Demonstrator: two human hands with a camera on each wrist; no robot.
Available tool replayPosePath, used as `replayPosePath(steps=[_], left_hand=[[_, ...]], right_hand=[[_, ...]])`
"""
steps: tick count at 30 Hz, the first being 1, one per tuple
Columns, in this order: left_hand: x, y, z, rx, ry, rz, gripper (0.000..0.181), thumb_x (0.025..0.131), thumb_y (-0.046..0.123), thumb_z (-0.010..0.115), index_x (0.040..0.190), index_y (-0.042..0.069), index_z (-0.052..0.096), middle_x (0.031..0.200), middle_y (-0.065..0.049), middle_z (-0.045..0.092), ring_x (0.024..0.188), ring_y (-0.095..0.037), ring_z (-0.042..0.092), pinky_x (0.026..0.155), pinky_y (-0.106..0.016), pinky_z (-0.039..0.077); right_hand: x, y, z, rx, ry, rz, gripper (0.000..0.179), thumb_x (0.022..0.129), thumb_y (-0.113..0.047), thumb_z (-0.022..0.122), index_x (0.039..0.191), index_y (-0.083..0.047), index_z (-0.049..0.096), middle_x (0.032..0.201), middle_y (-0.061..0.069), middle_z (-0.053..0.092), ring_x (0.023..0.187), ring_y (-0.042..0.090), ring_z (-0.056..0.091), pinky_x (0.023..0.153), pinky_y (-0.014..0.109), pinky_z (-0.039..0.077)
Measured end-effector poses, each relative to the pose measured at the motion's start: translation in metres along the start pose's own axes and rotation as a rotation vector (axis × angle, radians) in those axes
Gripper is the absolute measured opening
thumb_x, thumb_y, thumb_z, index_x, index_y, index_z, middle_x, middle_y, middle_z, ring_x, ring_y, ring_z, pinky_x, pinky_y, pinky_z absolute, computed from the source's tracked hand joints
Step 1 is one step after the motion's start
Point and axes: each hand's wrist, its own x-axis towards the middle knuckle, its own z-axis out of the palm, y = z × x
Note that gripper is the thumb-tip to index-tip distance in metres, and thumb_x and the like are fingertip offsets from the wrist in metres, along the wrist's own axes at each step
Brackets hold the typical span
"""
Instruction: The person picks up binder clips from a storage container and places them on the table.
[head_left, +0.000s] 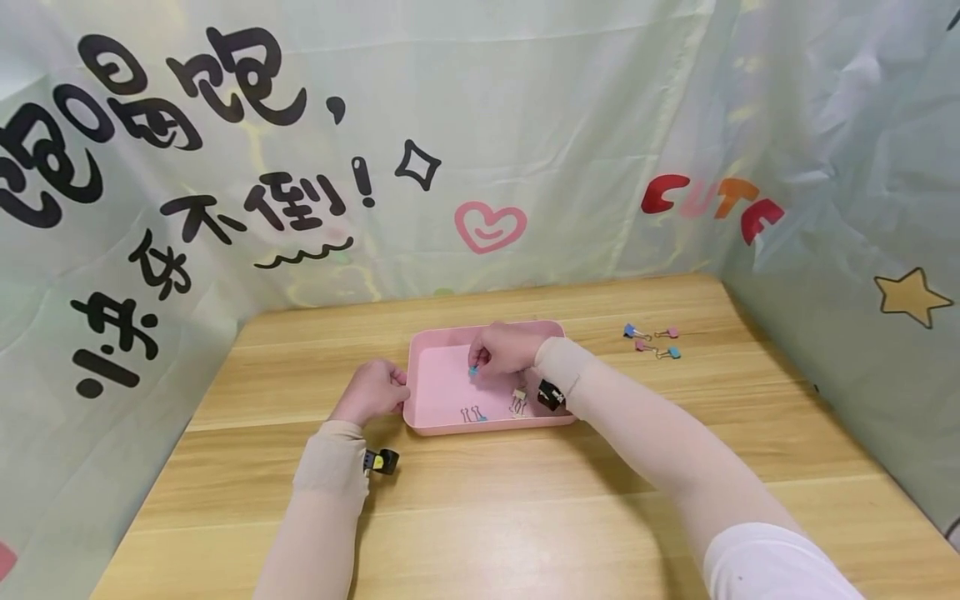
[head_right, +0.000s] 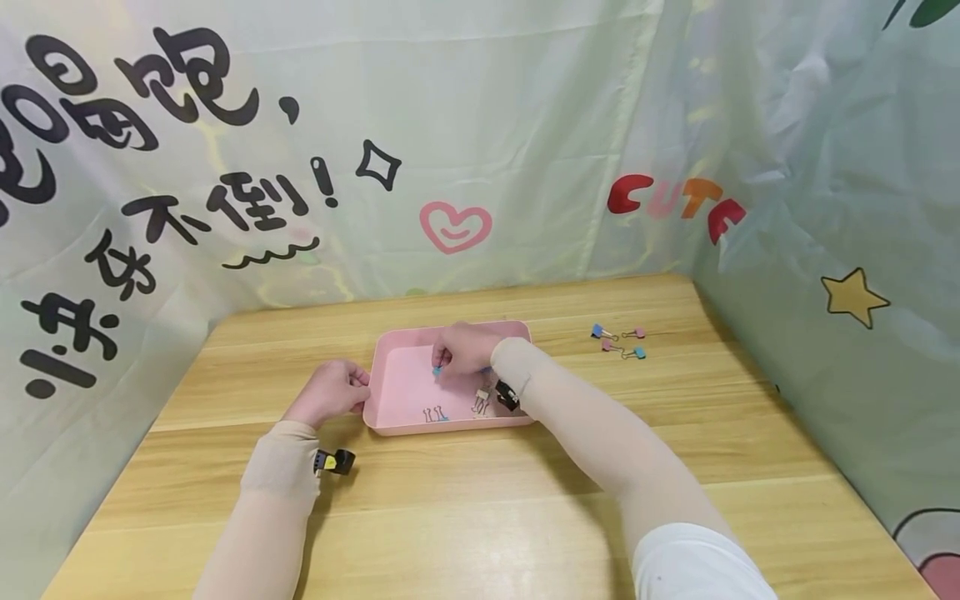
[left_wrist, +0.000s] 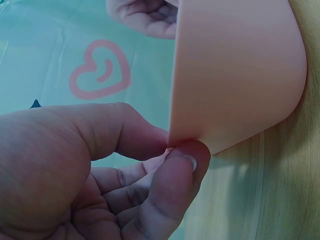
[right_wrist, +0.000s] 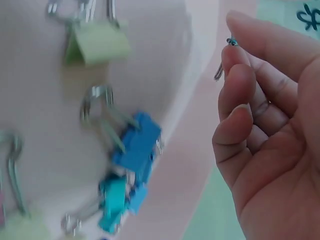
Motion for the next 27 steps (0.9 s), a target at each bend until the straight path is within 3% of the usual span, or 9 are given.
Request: replayPosePath(steps=[8,18,22,27], left_hand=[[0.000,0.000,0.002,-0.001,0.005,0.012,0.011,0.078,0.000,0.062,0.089,-0.002,0.064,0.074,-0.009,0.063,0.059,-0.017,0.061,0.057,-0.028,0.051],[0.000,-0.001,0.002,-0.002,0.006,0.014,0.010,0.079,0.000,0.062,0.089,-0.002,0.064,0.071,-0.008,0.063,0.058,-0.017,0.061,0.057,-0.028,0.050],[0.000,-0.001,0.003,-0.003,0.009,0.005,0.010,0.079,0.001,0.063,0.089,-0.001,0.064,0.070,-0.008,0.063,0.059,-0.017,0.061,0.057,-0.028,0.050],[0.000,0.000,0.003,-0.004,0.011,0.006,0.011,0.079,0.001,0.062,0.090,-0.002,0.064,0.071,-0.008,0.063,0.059,-0.017,0.062,0.058,-0.029,0.051]], right_hand=[[-0.023,0.017,-0.023,0.012,0.152,0.009,0.010,0.082,-0.019,0.077,0.090,-0.014,0.073,0.079,-0.007,0.067,0.072,0.008,0.061,0.069,0.024,0.051],[-0.074,0.047,-0.054,0.033,0.281,0.055,0.019,0.084,-0.022,0.076,0.096,-0.009,0.074,0.079,-0.005,0.067,0.072,0.012,0.061,0.069,0.029,0.052],[-0.099,0.063,-0.063,0.027,0.322,0.098,0.023,0.085,-0.027,0.075,0.098,-0.009,0.074,0.080,-0.005,0.067,0.073,0.013,0.059,0.069,0.032,0.050],[-0.133,0.085,-0.070,0.043,0.351,0.211,0.027,0.086,-0.034,0.073,0.102,-0.012,0.072,0.084,-0.002,0.067,0.071,0.015,0.060,0.070,0.034,0.051]])
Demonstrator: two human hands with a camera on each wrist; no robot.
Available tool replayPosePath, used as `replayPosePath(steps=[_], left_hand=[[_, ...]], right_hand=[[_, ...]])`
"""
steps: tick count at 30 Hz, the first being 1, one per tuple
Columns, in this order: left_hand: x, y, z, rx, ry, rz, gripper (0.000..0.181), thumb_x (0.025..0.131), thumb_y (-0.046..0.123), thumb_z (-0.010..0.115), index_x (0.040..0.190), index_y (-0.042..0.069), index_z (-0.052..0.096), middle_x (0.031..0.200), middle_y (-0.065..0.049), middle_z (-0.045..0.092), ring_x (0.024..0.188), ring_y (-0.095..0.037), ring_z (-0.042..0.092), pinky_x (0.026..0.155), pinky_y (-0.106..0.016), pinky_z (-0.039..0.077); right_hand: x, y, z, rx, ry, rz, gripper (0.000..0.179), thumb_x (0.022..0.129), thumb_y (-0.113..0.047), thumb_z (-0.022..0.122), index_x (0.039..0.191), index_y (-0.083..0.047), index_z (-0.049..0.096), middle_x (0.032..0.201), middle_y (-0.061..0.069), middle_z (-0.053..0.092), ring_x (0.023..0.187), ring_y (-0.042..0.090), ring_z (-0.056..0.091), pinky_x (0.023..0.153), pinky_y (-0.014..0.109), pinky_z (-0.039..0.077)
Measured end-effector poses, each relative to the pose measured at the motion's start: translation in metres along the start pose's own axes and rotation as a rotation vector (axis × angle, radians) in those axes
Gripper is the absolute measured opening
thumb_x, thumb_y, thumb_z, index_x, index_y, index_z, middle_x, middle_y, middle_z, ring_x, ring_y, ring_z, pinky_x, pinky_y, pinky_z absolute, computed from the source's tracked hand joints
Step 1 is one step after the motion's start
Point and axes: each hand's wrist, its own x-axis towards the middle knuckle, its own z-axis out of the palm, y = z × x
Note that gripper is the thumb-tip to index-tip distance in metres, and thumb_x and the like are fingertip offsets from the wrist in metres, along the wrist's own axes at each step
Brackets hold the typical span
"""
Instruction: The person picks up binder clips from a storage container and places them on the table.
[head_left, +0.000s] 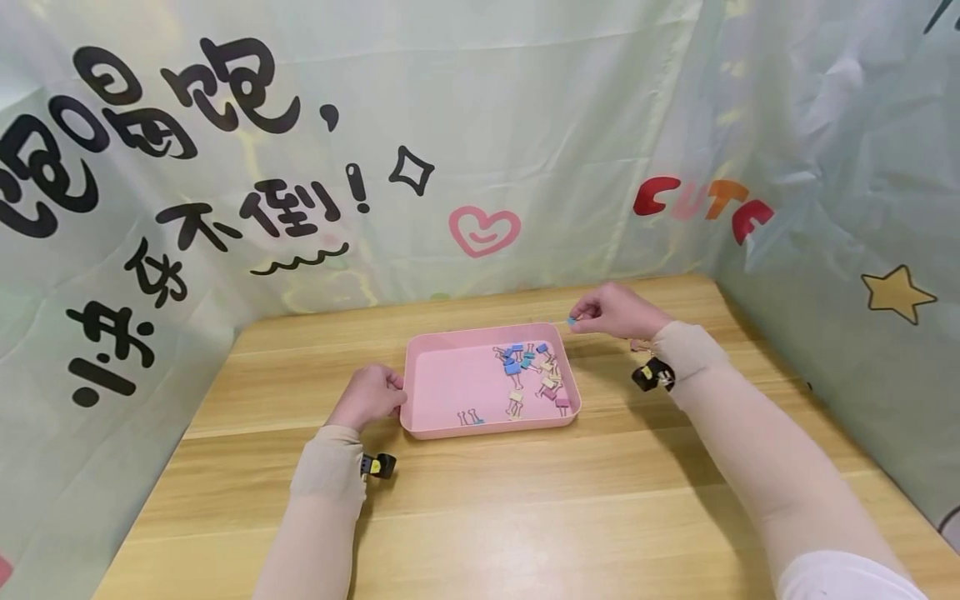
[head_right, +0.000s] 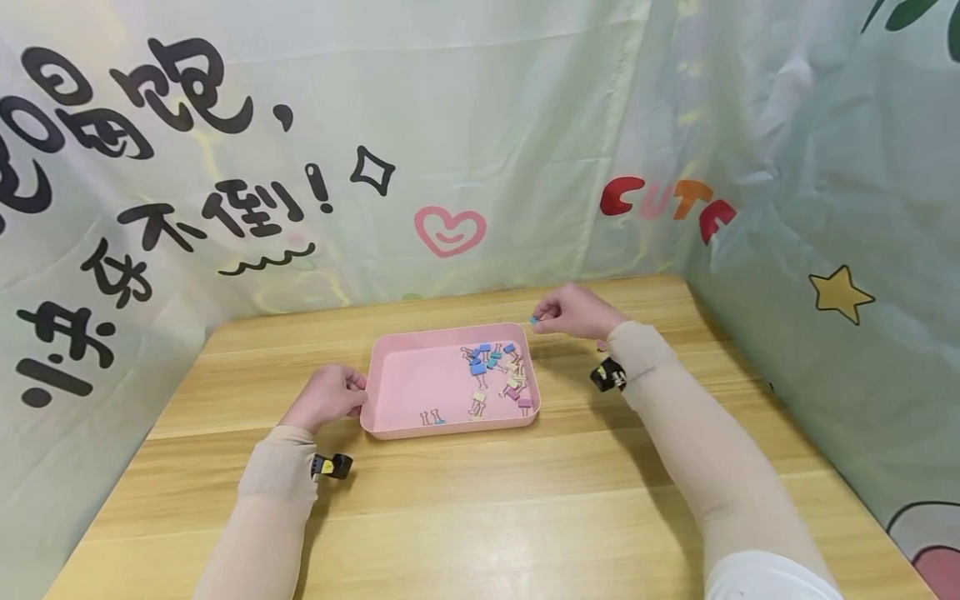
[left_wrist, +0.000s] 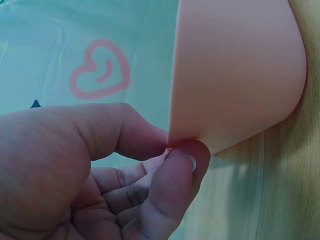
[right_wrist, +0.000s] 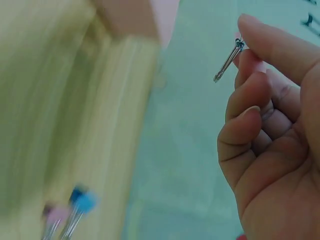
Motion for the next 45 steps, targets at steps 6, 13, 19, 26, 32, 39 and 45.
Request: replayPosePath(steps=[6,13,19,26,32,39,45], left_hand=[[0.000,-0.002,0.001,-0.012,-0.001,-0.001,0.012,0.079,0.000,0.062,0.090,-0.002,0.063,0.072,-0.009,0.063,0.059,-0.018,0.062,0.058,-0.029,0.052],[0.001,-0.004,0.001,-0.006,-0.001,0.002,0.012,0.078,0.000,0.062,0.090,-0.002,0.064,0.072,-0.008,0.064,0.059,-0.019,0.063,0.058,-0.029,0.051],[0.000,-0.003,0.002,-0.015,-0.007,-0.010,0.013,0.078,0.000,0.062,0.091,-0.002,0.063,0.073,-0.009,0.064,0.060,-0.020,0.064,0.058,-0.029,0.052],[0.001,-0.002,0.001,-0.003,-0.008,-0.004,0.014,0.078,0.000,0.062,0.091,-0.002,0.064,0.074,-0.009,0.064,0.059,-0.018,0.063,0.058,-0.029,0.052],[0.001,-0.004,0.000,-0.006,-0.004,-0.014,0.013,0.078,0.000,0.061,0.091,-0.002,0.063,0.076,-0.010,0.064,0.060,-0.019,0.064,0.059,-0.029,0.053],[0.001,-0.004,0.001,-0.013,-0.012,-0.018,0.013,0.078,0.000,0.062,0.091,-0.002,0.064,0.075,-0.010,0.064,0.060,-0.019,0.064,0.059,-0.029,0.053],[0.001,-0.002,0.000,-0.010,-0.015,-0.012,0.012,0.079,0.000,0.062,0.091,-0.002,0.063,0.076,-0.010,0.064,0.061,-0.020,0.064,0.059,-0.029,0.053]], right_hand=[[-0.028,0.039,-0.005,0.068,-0.018,0.130,0.029,0.089,-0.026,0.070,0.108,-0.003,0.070,0.084,0.012,0.068,0.069,0.033,0.064,0.063,0.035,0.053],[-0.055,0.066,-0.003,-0.001,0.000,0.120,0.016,0.086,-0.020,0.073,0.092,-0.005,0.072,0.073,0.004,0.065,0.061,0.014,0.053,0.056,0.026,0.045],[-0.080,0.083,-0.007,-0.043,0.027,0.145,0.016,0.085,-0.021,0.075,0.090,-0.007,0.072,0.072,-0.002,0.064,0.061,0.010,0.050,0.057,0.025,0.042],[-0.108,0.100,-0.008,-0.048,-0.022,0.183,0.018,0.084,-0.024,0.076,0.088,-0.008,0.071,0.069,-0.003,0.060,0.058,0.008,0.044,0.056,0.024,0.039],[-0.115,0.104,-0.007,-0.075,-0.023,0.202,0.023,0.082,-0.029,0.077,0.090,-0.007,0.071,0.075,-0.003,0.063,0.068,0.012,0.051,0.063,0.026,0.044],[-0.116,0.104,-0.007,-0.074,-0.018,0.213,0.024,0.082,-0.029,0.077,0.091,-0.007,0.071,0.073,-0.003,0.061,0.064,0.011,0.049,0.060,0.025,0.042],[-0.108,0.089,-0.012,-0.064,0.008,0.212,0.017,0.084,-0.023,0.075,0.088,-0.008,0.069,0.069,-0.002,0.056,0.058,0.009,0.044,0.054,0.024,0.037]])
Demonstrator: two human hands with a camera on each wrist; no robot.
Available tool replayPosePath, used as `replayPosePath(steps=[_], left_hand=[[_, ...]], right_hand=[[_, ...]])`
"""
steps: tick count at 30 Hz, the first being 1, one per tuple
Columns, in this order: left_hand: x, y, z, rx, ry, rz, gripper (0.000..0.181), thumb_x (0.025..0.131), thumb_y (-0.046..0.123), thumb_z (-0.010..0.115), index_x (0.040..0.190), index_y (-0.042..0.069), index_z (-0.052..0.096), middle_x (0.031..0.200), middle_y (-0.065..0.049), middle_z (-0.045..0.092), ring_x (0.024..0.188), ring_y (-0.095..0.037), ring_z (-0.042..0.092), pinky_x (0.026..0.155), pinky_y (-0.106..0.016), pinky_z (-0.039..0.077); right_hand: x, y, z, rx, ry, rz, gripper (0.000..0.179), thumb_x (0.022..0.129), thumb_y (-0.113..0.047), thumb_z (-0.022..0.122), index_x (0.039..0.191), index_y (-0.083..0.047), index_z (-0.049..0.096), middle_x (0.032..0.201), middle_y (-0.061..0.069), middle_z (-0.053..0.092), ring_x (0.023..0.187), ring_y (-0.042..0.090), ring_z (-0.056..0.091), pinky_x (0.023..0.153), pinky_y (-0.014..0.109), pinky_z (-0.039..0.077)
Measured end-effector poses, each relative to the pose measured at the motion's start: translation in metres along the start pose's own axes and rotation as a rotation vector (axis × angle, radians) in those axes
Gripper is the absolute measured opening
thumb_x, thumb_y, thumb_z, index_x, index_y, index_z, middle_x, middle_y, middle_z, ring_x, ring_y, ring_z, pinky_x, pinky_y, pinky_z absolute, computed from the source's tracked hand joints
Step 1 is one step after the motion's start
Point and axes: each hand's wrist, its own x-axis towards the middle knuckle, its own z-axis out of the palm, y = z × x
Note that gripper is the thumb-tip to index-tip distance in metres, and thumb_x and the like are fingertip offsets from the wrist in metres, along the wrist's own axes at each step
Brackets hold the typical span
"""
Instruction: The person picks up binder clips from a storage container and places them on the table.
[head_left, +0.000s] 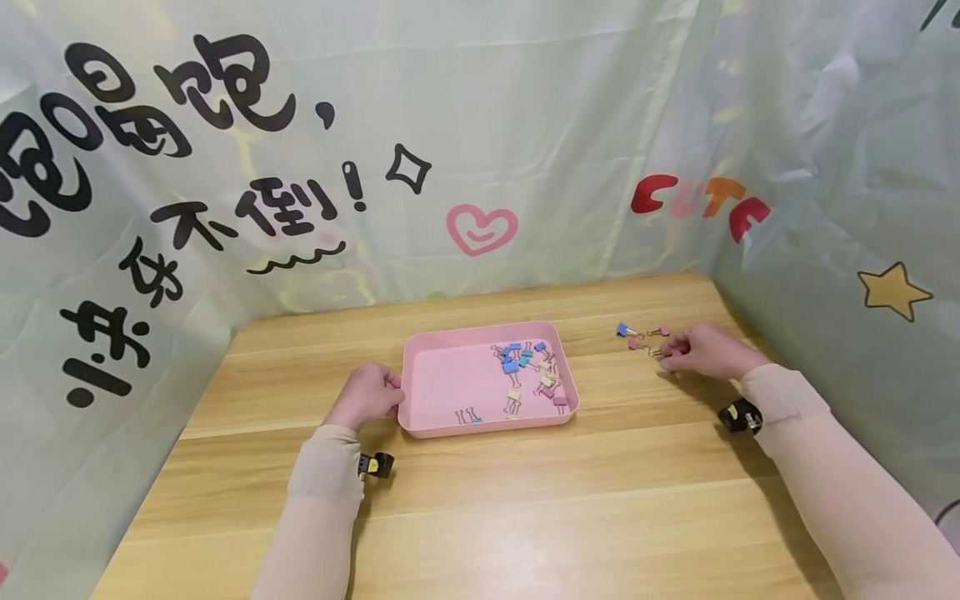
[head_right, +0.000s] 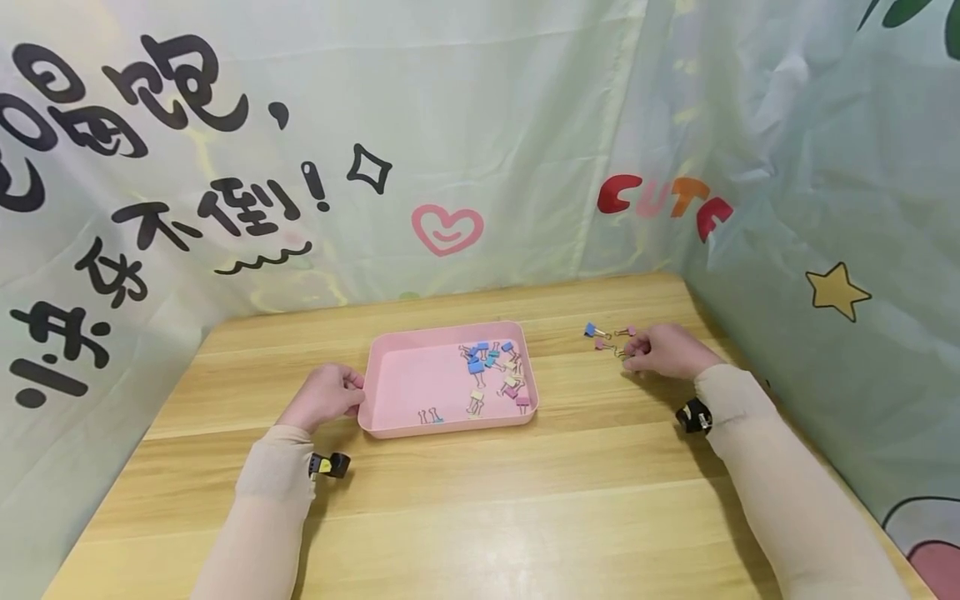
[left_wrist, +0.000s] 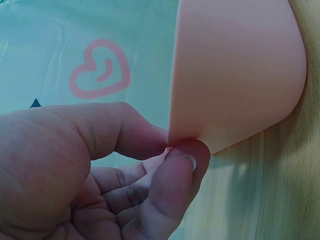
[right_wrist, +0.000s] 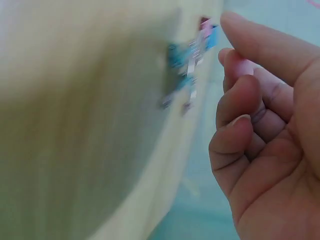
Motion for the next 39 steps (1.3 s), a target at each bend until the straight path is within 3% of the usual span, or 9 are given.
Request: replayPosePath(steps=[10,17,31,39], left_hand=[[0.000,0.000,0.000,-0.017,0.002,0.006,0.013,0.078,-0.001,0.061,0.091,-0.003,0.064,0.075,-0.010,0.064,0.060,-0.019,0.063,0.058,-0.029,0.053],[0.001,0.000,0.001,-0.013,0.000,0.005,0.014,0.078,0.000,0.061,0.091,-0.002,0.065,0.074,-0.009,0.064,0.060,-0.017,0.062,0.058,-0.029,0.053],[0.001,-0.001,0.000,-0.008,0.004,0.005,0.011,0.078,0.000,0.061,0.089,-0.002,0.064,0.075,-0.009,0.064,0.058,-0.017,0.062,0.057,-0.028,0.053],[0.000,-0.001,0.000,-0.004,0.006,-0.003,0.011,0.078,0.001,0.062,0.089,-0.001,0.064,0.075,-0.009,0.064,0.060,-0.017,0.062,0.057,-0.028,0.053]], right_hand=[[0.034,-0.056,-0.003,0.017,-0.010,-0.091,0.031,0.086,-0.032,0.072,0.102,-0.005,0.071,0.076,0.002,0.064,0.065,0.013,0.054,0.064,0.030,0.047],[0.062,-0.092,0.007,0.013,-0.039,-0.181,0.028,0.084,-0.026,0.076,0.103,-0.007,0.071,0.081,-0.003,0.066,0.073,0.013,0.058,0.066,0.031,0.050],[0.104,-0.168,0.040,0.003,-0.173,-0.320,0.016,0.082,-0.013,0.076,0.097,-0.006,0.074,0.080,-0.002,0.068,0.072,0.012,0.060,0.070,0.030,0.051],[0.118,-0.205,0.065,-0.069,-0.254,-0.430,0.011,0.083,-0.018,0.077,0.090,-0.010,0.072,0.075,-0.008,0.064,0.069,0.007,0.056,0.067,0.025,0.049]])
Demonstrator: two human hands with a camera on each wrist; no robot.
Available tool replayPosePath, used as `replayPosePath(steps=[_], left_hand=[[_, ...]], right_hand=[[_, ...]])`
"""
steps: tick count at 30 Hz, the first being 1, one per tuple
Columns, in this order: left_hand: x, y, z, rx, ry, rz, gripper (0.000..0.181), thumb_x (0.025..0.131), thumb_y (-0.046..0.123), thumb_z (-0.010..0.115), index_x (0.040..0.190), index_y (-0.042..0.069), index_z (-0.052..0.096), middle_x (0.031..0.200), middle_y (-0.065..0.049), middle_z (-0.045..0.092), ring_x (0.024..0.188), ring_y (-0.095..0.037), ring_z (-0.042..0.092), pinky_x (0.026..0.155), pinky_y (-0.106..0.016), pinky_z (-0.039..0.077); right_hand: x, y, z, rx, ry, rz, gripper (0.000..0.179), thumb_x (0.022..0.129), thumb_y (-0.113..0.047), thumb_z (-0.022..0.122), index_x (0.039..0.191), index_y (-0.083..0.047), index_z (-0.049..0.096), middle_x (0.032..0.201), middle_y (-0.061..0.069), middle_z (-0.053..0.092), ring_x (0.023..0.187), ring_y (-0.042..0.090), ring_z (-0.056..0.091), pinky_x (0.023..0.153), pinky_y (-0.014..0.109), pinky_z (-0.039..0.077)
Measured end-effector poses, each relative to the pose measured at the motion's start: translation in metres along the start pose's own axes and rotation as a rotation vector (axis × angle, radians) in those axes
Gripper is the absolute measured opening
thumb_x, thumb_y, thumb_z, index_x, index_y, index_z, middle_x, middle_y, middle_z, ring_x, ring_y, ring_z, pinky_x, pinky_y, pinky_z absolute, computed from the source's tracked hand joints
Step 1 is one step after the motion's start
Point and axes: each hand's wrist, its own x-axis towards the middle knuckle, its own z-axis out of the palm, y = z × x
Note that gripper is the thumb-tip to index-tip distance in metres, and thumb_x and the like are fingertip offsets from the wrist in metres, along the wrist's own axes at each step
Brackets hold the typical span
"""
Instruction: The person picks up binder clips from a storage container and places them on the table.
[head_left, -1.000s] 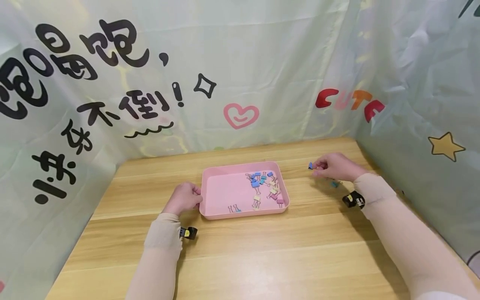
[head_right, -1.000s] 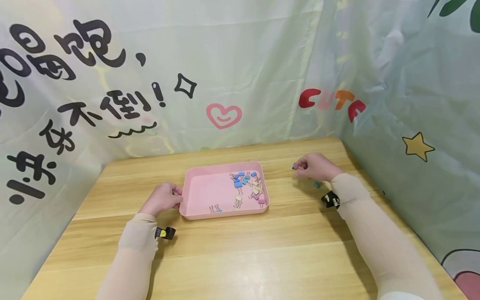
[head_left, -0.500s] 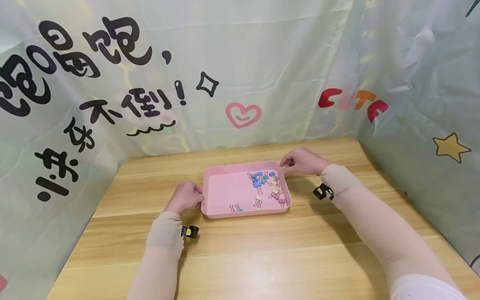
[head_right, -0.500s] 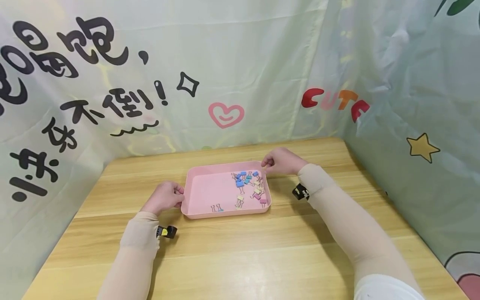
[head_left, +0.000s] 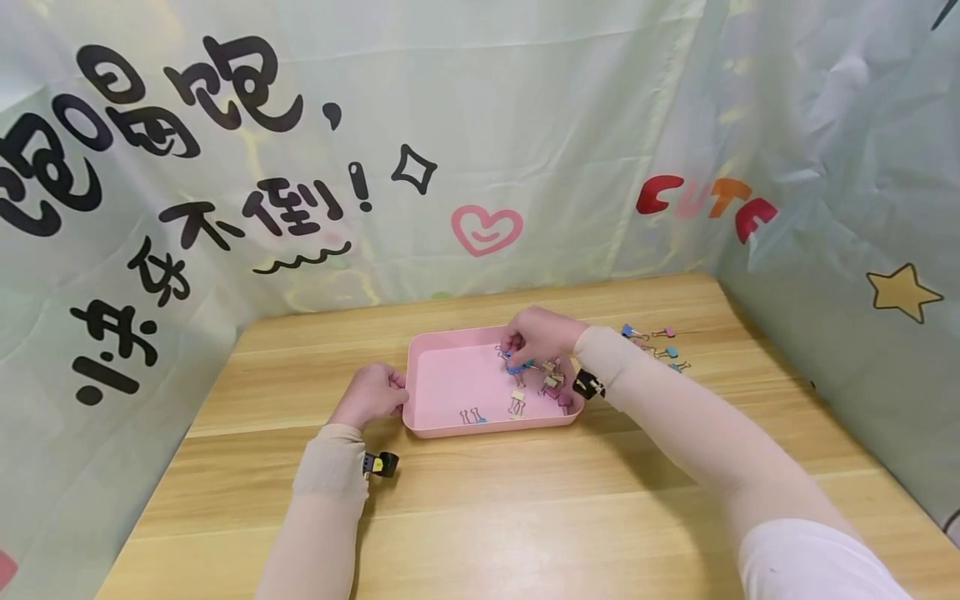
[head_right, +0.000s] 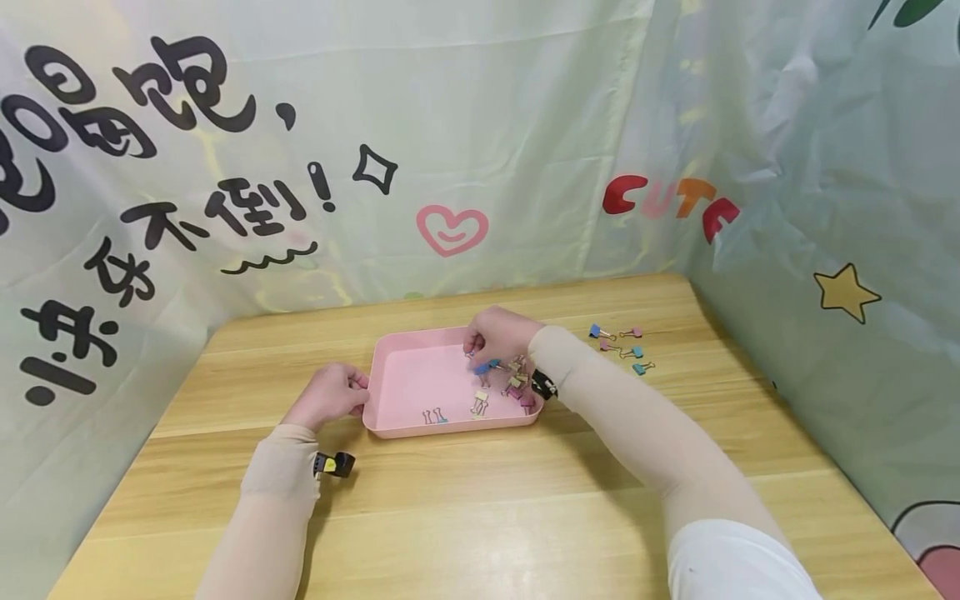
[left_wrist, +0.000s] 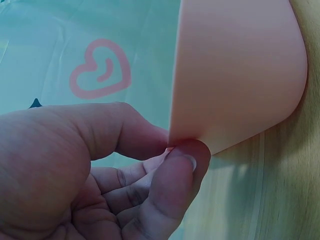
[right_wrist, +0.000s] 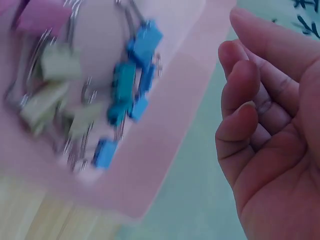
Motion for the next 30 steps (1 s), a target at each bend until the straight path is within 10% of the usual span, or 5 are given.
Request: replayPosePath(steps=[30], left_hand=[[-0.001,0.001,-0.002,0.022,0.001,0.015,0.012,0.077,0.000,0.060,0.088,-0.001,0.065,0.073,-0.008,0.064,0.058,-0.016,0.061,0.057,-0.027,0.051]], right_hand=[[0.043,-0.064,0.058,-0.129,-0.397,-0.178,0.018,0.072,0.002,0.070,0.081,-0.013,0.073,0.066,-0.012,0.062,0.062,0.001,0.054,0.060,0.017,0.046]])
